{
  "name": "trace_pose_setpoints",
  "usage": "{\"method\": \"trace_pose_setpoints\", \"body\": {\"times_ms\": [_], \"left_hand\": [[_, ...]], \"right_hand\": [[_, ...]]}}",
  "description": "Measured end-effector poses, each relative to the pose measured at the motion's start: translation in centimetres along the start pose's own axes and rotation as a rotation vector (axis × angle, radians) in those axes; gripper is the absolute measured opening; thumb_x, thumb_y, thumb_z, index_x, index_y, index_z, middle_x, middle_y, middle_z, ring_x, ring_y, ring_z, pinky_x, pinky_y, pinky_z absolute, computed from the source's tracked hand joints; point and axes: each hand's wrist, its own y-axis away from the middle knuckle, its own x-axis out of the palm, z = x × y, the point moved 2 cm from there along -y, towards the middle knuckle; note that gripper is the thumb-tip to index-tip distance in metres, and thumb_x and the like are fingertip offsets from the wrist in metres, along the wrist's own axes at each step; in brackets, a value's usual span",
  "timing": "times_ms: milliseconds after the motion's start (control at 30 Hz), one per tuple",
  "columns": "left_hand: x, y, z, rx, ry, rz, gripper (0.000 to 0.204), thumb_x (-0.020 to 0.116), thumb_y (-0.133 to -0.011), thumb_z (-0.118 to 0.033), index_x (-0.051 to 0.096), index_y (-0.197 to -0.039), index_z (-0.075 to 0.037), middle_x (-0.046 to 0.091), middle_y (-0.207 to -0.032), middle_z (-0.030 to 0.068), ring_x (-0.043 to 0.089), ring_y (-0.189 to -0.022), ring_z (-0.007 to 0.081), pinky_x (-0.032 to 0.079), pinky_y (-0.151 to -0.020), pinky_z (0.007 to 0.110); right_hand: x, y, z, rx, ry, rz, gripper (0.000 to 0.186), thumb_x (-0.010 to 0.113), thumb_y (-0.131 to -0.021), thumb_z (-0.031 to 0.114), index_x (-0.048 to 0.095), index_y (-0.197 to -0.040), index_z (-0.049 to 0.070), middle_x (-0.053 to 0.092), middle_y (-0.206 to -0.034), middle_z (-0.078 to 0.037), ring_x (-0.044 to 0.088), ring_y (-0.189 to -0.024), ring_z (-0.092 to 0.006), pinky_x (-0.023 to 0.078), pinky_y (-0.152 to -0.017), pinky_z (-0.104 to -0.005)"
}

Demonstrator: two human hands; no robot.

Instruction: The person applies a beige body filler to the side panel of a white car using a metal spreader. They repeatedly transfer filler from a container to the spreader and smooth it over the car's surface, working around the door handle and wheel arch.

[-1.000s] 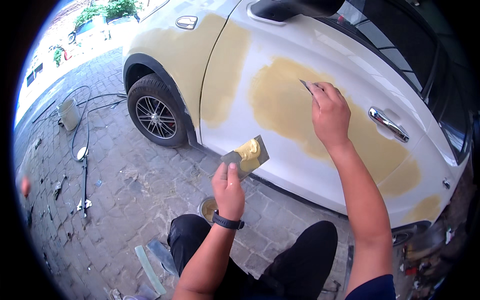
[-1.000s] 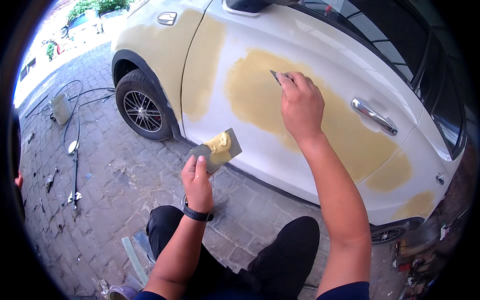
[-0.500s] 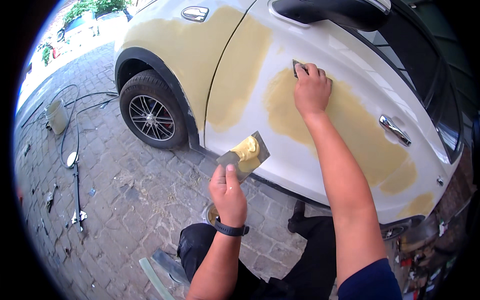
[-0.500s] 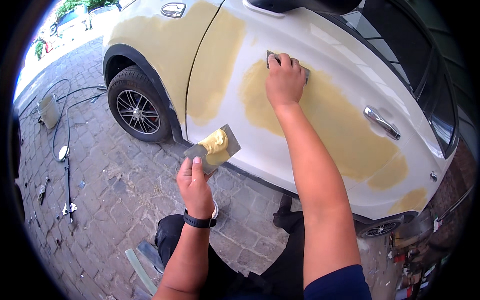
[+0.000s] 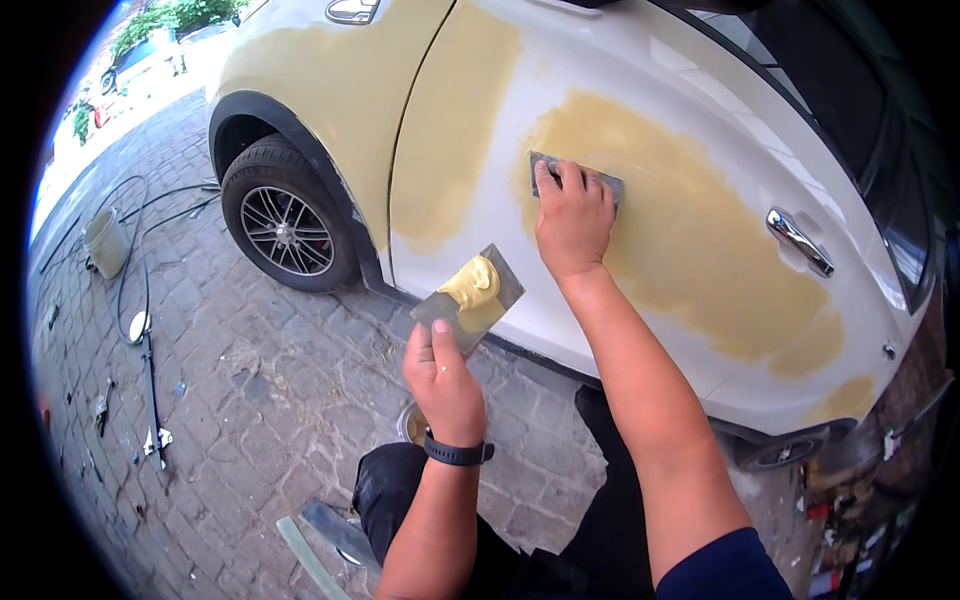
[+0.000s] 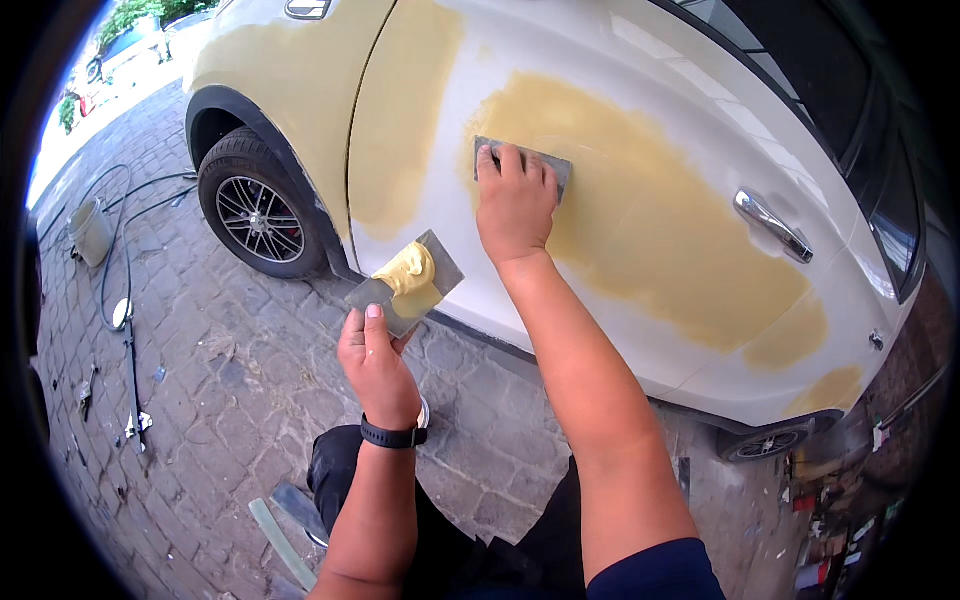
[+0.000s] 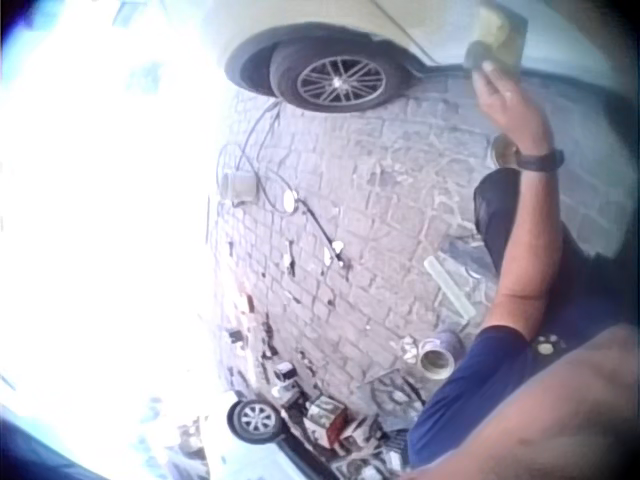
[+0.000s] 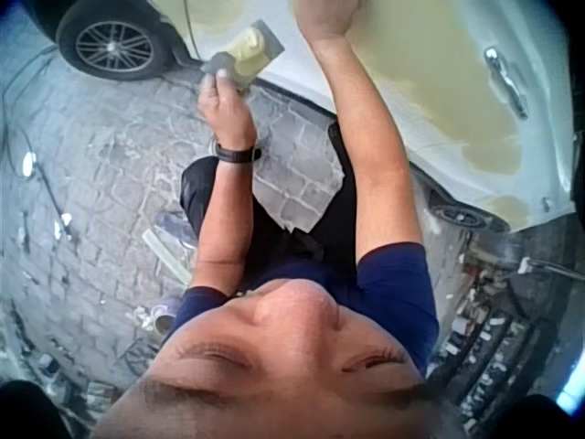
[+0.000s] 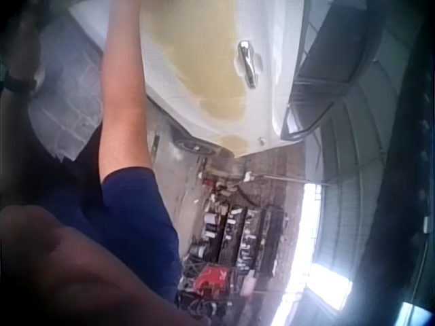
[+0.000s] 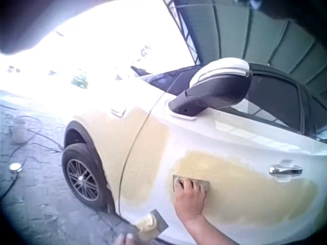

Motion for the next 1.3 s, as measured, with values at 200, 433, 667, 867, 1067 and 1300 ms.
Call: {"method": "trace_pose_setpoints", "body": {"times_ms": [200, 433, 667, 867, 1067, 1300], "left_hand": [[0.3, 0.3, -0.4, 0.019, 0.025, -0.006, 0.029, 0.049, -0.116, -0.017, 0.065, -0.121, 0.005, 0.070, -0.112, 0.0065, 0.064, -0.100, 0.0114, 0.055, -0.090, 0.031], [-1.2, -0.1, -0.4, 0.067, -0.052, 0.025, 0.033, 0.050, -0.116, -0.023, 0.065, -0.130, 0.003, 0.073, -0.122, 0.0106, 0.073, -0.111, 0.0192, 0.063, -0.096, 0.038], [-0.2, 0.8, -1.2, 0.051, 0.022, -0.009, 0.029, 0.049, -0.116, -0.015, 0.066, -0.122, 0.007, 0.072, -0.113, 0.0086, 0.067, -0.102, 0.0132, 0.056, -0.091, 0.030], [-0.4, 0.4, -2.3, 0.057, 0.037, -0.043, 0.029, 0.048, -0.117, -0.016, 0.066, -0.122, 0.006, 0.072, -0.113, 0.0080, 0.067, -0.101, 0.0132, 0.056, -0.091, 0.031], [-2.2, -0.8, -1.2, 0.067, -0.039, -0.022, 0.031, 0.049, -0.116, -0.021, 0.066, -0.126, 0.004, 0.073, -0.119, 0.0095, 0.071, -0.106, 0.0171, 0.061, -0.093, 0.036], [-1.7, -1.3, -1.5, 0.036, -0.004, -0.029, 0.028, 0.049, -0.116, -0.018, 0.066, -0.115, 0.004, 0.071, -0.109, 0.0065, 0.066, -0.096, 0.0117, 0.057, -0.086, 0.031]], "right_hand": [[0.7, 6.0, 1.6, -0.033, -0.026, 0.128, 0.036, 0.067, -0.092, 0.011, 0.077, -0.126, 0.011, 0.066, -0.118, -0.006, 0.064, -0.113, -0.0299, 0.049, -0.101, -0.0459], [-0.1, 7.7, 1.5, -0.072, -0.111, 0.334, 0.033, 0.066, -0.091, 0.008, 0.078, -0.121, 0.011, 0.069, -0.113, -0.005, 0.068, -0.109, -0.0290, 0.052, -0.091, -0.0465], [-5.2, -6.9, -4.6, -0.002, 0.047, -0.023, 0.029, 0.067, -0.096, 0.009, 0.079, -0.122, 0.015, 0.070, -0.113, -0.003, 0.068, -0.106, -0.0258, 0.053, -0.085, -0.0431], [-2.0, -7.7, -3.9, 0.062, 0.128, 0.039, 0.031, 0.067, -0.097, 0.011, 0.079, -0.125, 0.017, 0.067, -0.120, -0.003, 0.065, -0.112, -0.0276, 0.052, -0.092, -0.0475], [1.1, -0.9, 0.3, -0.009, 0.030, 0.012, 0.040, 0.066, -0.093, 0.007, 0.074, -0.132, 0.010, 0.064, -0.118, -0.008, 0.063, -0.115, -0.0320, 0.048, -0.102, -0.0466], [2.2, 7.6, 2.2, -0.077, -0.004, 0.203, 0.038, 0.066, -0.092, 0.010, 0.076, -0.129, 0.012, 0.065, -0.117, -0.007, 0.063, -0.114, -0.0297, 0.049, -0.100, -0.0473]]}}
